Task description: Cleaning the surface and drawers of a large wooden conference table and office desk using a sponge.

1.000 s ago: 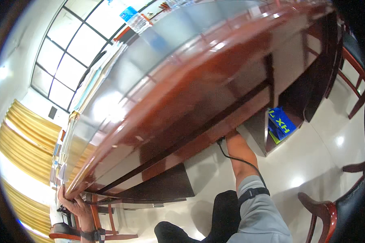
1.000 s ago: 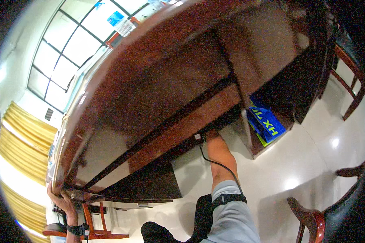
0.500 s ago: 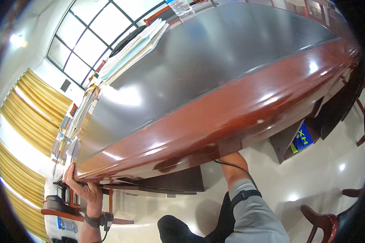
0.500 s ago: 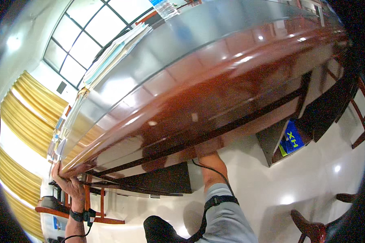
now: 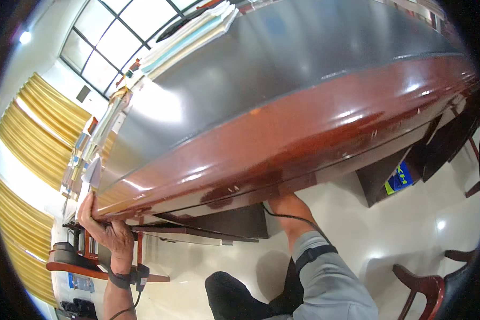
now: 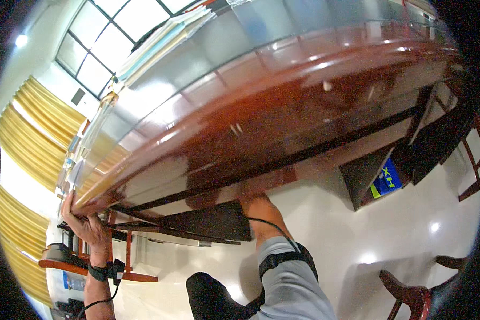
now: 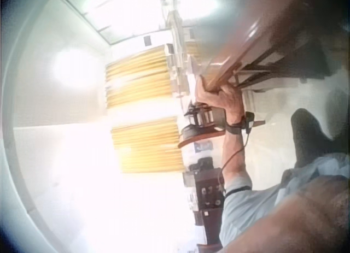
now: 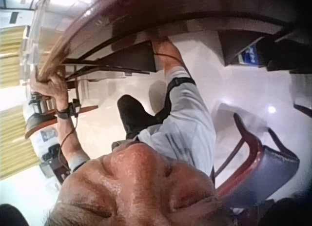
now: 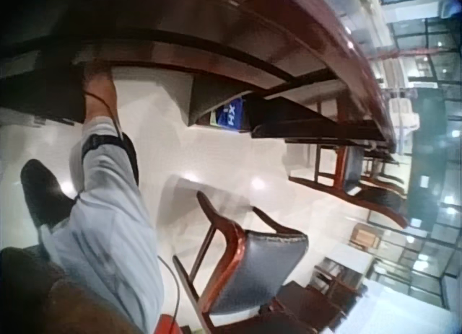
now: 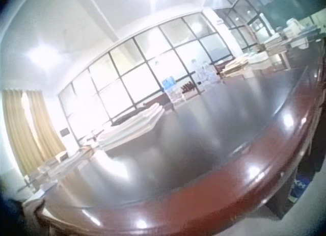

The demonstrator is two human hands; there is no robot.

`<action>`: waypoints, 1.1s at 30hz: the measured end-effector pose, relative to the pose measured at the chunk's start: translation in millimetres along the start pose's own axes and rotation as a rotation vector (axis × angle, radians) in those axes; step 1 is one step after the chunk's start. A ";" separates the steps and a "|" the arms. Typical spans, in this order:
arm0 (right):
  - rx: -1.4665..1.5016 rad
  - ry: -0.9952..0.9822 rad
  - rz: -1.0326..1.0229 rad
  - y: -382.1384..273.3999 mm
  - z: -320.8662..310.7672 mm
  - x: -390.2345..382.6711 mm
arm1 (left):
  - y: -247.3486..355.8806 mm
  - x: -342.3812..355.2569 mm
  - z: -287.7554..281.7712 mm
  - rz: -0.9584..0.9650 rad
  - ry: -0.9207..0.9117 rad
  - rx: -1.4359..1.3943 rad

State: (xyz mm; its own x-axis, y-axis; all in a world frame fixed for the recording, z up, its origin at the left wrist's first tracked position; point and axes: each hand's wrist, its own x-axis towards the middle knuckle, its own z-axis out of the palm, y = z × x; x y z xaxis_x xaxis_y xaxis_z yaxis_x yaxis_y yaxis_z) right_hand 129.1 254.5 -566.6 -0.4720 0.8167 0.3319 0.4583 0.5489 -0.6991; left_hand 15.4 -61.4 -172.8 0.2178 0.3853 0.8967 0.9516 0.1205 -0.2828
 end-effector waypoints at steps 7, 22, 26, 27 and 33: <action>-0.357 0.085 0.128 91.1 -97.5 -28.1 | -6.7 -3.1 1.1 -0.011 0.021 -0.057; -0.757 0.106 0.416 219.8 -192.0 -120.2 | -16.1 -6.4 9.9 0.030 0.058 -0.015; -0.785 0.160 0.367 163.5 -192.7 -155.5 | -22.4 -10.2 9.4 -0.070 0.068 -0.081; -0.915 0.290 0.305 155.3 -193.2 -166.9 | -22.1 -11.8 11.6 -0.077 0.065 -0.099; -0.283 0.130 0.540 81.5 -242.3 -243.4 | -18.4 -10.0 9.8 -0.088 0.069 0.012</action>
State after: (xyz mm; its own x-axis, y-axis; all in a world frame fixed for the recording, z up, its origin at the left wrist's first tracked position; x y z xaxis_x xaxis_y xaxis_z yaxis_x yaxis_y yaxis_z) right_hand 463.8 143.6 -550.8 -0.0302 0.9974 0.0649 0.7970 0.0632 -0.6007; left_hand -6.4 -58.5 -179.9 0.1484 0.3093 0.9393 0.9650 0.1626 -0.2060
